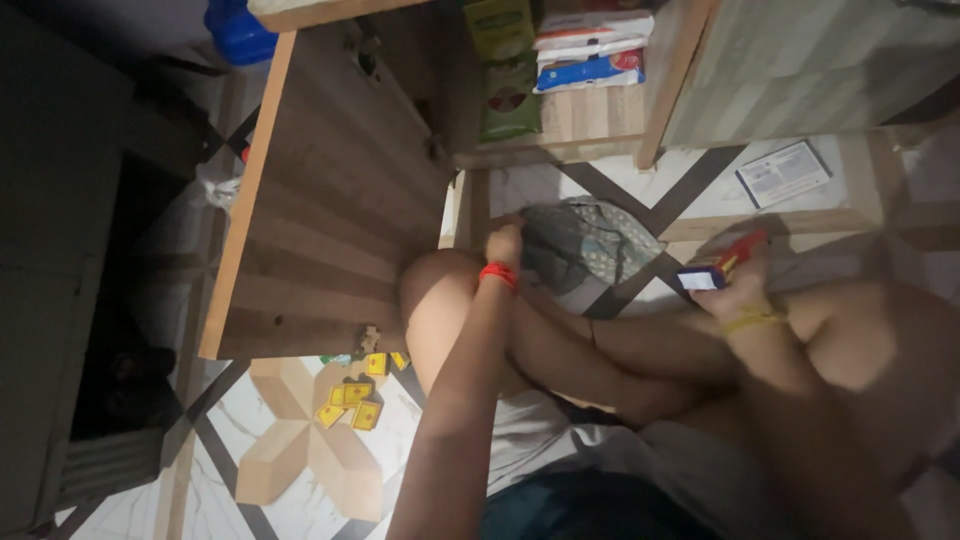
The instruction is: The recorder sits on the floor and organizes toiletries, cleaning boxes and bottles before placing them back into a cabinet.
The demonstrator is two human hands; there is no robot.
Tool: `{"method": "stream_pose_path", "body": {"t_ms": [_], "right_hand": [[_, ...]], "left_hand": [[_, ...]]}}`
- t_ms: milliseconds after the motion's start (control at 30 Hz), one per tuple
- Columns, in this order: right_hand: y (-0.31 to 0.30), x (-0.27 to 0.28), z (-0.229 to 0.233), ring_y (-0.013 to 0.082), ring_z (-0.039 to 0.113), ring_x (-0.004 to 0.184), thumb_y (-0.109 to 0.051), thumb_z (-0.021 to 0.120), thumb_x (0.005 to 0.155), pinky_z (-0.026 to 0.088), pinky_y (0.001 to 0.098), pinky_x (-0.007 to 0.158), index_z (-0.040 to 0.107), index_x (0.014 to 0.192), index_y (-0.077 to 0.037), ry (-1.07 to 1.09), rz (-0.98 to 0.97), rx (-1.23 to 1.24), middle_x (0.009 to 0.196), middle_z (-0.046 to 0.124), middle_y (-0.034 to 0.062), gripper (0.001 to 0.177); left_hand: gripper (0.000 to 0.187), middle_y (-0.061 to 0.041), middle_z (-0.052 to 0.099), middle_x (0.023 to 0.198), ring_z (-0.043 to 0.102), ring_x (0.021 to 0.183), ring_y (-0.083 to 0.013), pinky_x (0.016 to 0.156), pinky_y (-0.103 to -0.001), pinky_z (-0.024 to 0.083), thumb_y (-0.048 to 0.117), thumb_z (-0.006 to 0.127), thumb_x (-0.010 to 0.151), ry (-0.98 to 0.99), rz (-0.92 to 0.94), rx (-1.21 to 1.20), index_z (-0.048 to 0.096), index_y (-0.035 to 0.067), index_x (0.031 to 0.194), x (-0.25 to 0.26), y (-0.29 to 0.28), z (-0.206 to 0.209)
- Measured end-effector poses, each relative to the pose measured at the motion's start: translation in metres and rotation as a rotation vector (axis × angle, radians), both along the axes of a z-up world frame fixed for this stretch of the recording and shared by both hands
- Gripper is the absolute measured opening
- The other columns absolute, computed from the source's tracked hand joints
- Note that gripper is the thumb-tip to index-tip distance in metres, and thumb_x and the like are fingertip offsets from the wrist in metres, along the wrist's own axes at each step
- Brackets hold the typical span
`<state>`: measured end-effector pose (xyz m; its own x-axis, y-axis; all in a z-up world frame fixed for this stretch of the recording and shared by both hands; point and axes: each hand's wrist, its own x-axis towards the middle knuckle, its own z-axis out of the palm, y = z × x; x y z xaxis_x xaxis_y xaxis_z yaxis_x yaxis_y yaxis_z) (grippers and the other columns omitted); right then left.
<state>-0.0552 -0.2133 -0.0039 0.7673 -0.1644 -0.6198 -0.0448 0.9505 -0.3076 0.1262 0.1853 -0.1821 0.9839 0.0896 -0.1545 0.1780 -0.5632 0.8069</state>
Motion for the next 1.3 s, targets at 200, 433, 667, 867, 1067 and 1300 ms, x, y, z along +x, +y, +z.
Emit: {"method": "stream_pose_path", "body": {"t_ms": [200,433,667,867,1067,1300], "right_hand": [[-0.024,0.025,-0.104,0.0151,0.063,0.071,-0.039,0.059,0.095,0.055,0.0341,0.066,0.06,0.091,-0.019,-0.052,0.171,0.167,0.082,0.062,-0.002,0.02],[-0.014,0.039,-0.109,0.02,0.07,0.076,-0.01,0.074,0.079,0.059,0.0351,0.068,0.066,0.098,-0.012,0.304,0.335,-0.55,0.087,0.069,0.0017,0.021],[-0.003,0.03,-0.088,0.0259,0.071,0.092,-0.013,0.085,0.075,0.058,0.0424,0.077,0.069,0.112,-0.001,0.458,0.37,-1.276,0.105,0.072,0.0118,0.042],[0.034,0.018,-0.009,0.0414,0.065,0.101,-0.028,0.085,0.077,0.053,0.0515,0.086,0.069,0.119,-0.004,0.614,0.278,-1.784,0.11,0.068,0.022,0.051],[0.075,0.009,0.034,0.0449,0.06,0.108,-0.049,0.087,0.072,0.049,0.0569,0.087,0.07,0.126,-0.006,0.605,0.369,-2.306,0.117,0.064,0.0237,0.071],[0.136,0.008,0.052,0.0287,0.071,0.087,-0.052,0.082,0.085,0.055,0.0395,0.084,0.076,0.085,-0.003,0.096,0.898,-2.014,0.09,0.074,0.0156,0.049]], "left_hand": [[0.042,-0.022,0.073,0.113,0.069,0.105,-0.0417,0.091,-0.052,0.056,0.034,0.066,0.085,0.022,-0.116,0.346,0.071,0.02,0.123,-0.076,-0.065,0.173],[0.105,-0.026,0.055,0.138,0.064,0.117,-0.0391,0.094,-0.045,0.056,0.069,0.082,0.068,0.264,-0.331,0.681,0.046,0.009,0.146,-0.11,-0.092,0.24],[0.091,-0.022,0.059,0.136,0.067,0.115,-0.0371,0.093,-0.046,0.057,0.057,0.081,0.071,0.227,-0.315,0.818,0.05,0.006,0.141,-0.094,-0.095,0.152],[0.037,-0.02,0.071,0.122,0.068,0.112,-0.037,0.101,-0.047,0.053,0.038,0.068,0.092,0.18,0.022,0.092,0.077,0.009,0.113,-0.065,-0.075,0.131],[0.031,-0.008,0.07,0.106,0.064,0.101,-0.0261,0.095,-0.04,0.049,0.027,0.064,0.085,0.356,0.531,-1.403,0.068,0.007,0.109,-0.05,-0.059,0.185],[0.016,-0.001,0.056,0.074,0.056,0.063,-0.0192,0.056,-0.034,0.046,0.025,0.07,0.09,0.32,0.441,-1.515,0.062,0.013,0.098,-0.05,-0.068,0.181]]}}
